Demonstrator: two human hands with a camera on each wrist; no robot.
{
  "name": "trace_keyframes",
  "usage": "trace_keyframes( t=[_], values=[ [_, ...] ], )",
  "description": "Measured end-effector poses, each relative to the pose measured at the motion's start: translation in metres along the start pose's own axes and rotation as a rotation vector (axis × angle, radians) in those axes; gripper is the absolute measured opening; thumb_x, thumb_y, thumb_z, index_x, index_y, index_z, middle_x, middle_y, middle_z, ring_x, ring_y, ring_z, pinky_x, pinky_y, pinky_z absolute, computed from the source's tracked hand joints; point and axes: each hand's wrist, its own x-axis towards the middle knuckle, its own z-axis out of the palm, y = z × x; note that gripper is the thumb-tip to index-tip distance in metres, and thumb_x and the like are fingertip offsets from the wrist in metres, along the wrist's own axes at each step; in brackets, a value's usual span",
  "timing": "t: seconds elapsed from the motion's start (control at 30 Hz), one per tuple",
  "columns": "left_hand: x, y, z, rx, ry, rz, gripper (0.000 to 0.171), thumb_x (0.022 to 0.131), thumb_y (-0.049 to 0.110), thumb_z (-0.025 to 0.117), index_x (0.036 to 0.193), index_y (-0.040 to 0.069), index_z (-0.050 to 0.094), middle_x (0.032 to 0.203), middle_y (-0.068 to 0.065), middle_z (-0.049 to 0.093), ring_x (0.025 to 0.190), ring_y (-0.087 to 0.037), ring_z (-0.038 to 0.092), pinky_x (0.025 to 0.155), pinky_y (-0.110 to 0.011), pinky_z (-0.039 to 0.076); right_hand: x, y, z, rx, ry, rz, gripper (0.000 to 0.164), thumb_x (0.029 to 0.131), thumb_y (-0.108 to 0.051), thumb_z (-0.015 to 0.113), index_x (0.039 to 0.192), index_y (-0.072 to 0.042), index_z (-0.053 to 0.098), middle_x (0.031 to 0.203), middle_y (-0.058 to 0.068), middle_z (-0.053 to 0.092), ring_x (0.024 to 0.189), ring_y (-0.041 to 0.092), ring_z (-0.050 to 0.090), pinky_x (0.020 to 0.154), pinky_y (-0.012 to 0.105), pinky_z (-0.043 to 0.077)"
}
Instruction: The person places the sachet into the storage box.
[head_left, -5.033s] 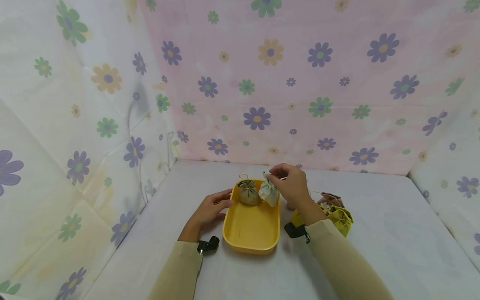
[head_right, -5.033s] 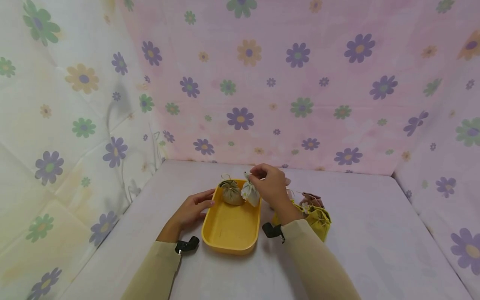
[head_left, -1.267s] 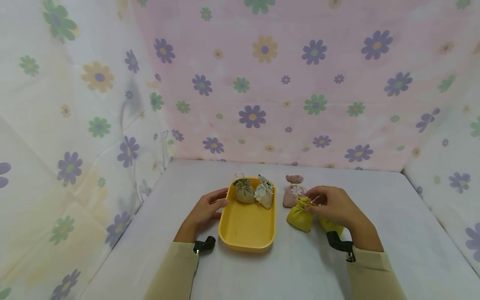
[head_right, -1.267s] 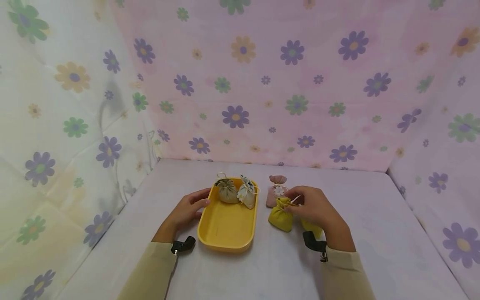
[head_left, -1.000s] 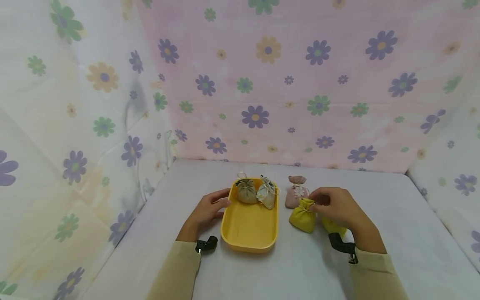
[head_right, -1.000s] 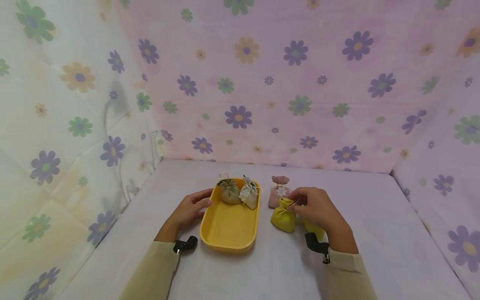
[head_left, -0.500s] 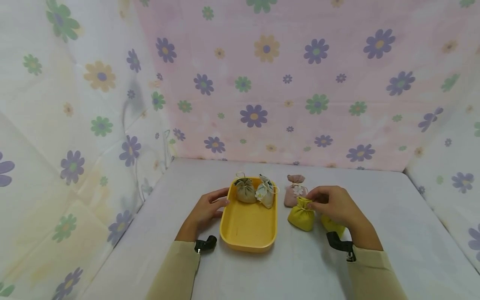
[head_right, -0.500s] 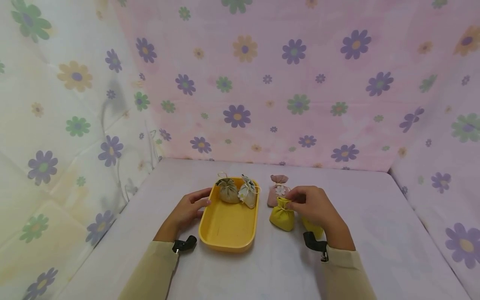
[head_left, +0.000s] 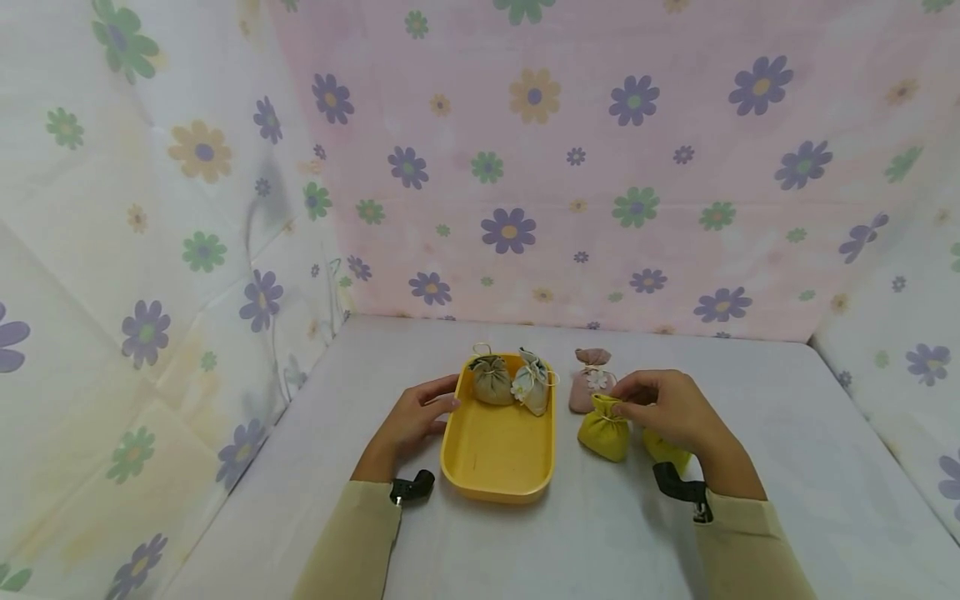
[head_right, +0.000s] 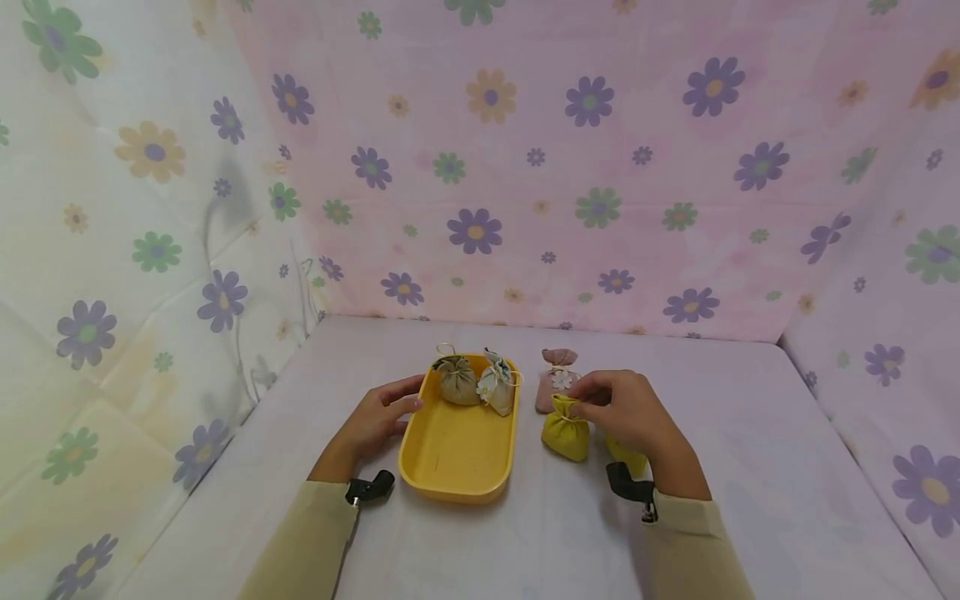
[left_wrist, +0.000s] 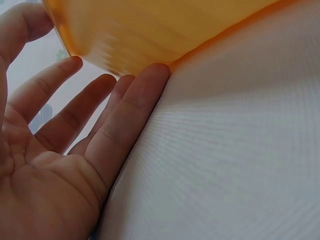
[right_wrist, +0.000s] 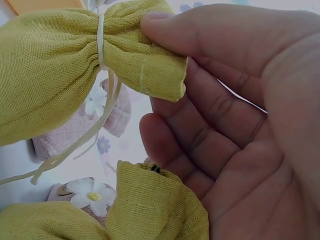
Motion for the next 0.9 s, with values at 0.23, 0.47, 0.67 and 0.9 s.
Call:
trace_keyframes(
  t=[0.23,0.47,0.67,0.9],
  values=[
    [-0.0005,-0.0007,0.0004,-0.007,0.012,-0.003,0.048,0.099,0.028,0.072,0.145,0.032,0.06,0.153,0.005,0.054,0.134,-0.024,0.06,0.092,-0.039,0.062,-0.0008,-0.0022,0.0014,0.014,0.023,-0.018,0.012,0.092,-0.019,0.077,0.104,-0.021,0.077,0.098,-0.003,0.075,0.089,0.018,0.068,0.075,0.031,0.059],
    [-0.0012,-0.0014,0.0004,0.006,0.007,0.013,0.049,0.098,0.028,0.072,0.146,0.031,0.06,0.153,0.004,0.054,0.134,-0.025,0.06,0.091,-0.04,0.063,-0.0011,-0.0043,0.0037,0.034,0.081,-0.09,0.017,0.091,-0.018,0.079,0.108,-0.02,0.076,0.095,-0.004,0.074,0.086,0.017,0.068,0.07,0.027,0.059],
    [-0.001,-0.0003,0.0013,-0.026,-0.003,0.014,0.048,0.098,0.025,0.072,0.144,0.03,0.061,0.152,0.005,0.055,0.134,-0.024,0.061,0.092,-0.04,0.062,-0.0002,-0.0063,0.0061,0.052,0.124,-0.128,0.022,0.091,-0.018,0.08,0.112,-0.018,0.075,0.095,-0.004,0.073,0.085,0.016,0.068,0.071,0.024,0.059],
    [-0.0018,0.0015,0.0021,-0.027,0.003,0.018,0.048,0.098,0.025,0.072,0.144,0.03,0.061,0.151,0.005,0.056,0.133,-0.024,0.061,0.092,-0.04,0.062,0.0001,-0.0095,0.0079,0.103,0.173,-0.184,0.024,0.09,-0.021,0.082,0.111,-0.012,0.075,0.094,-0.003,0.074,0.082,0.014,0.07,0.073,0.03,0.062]
  ],
)
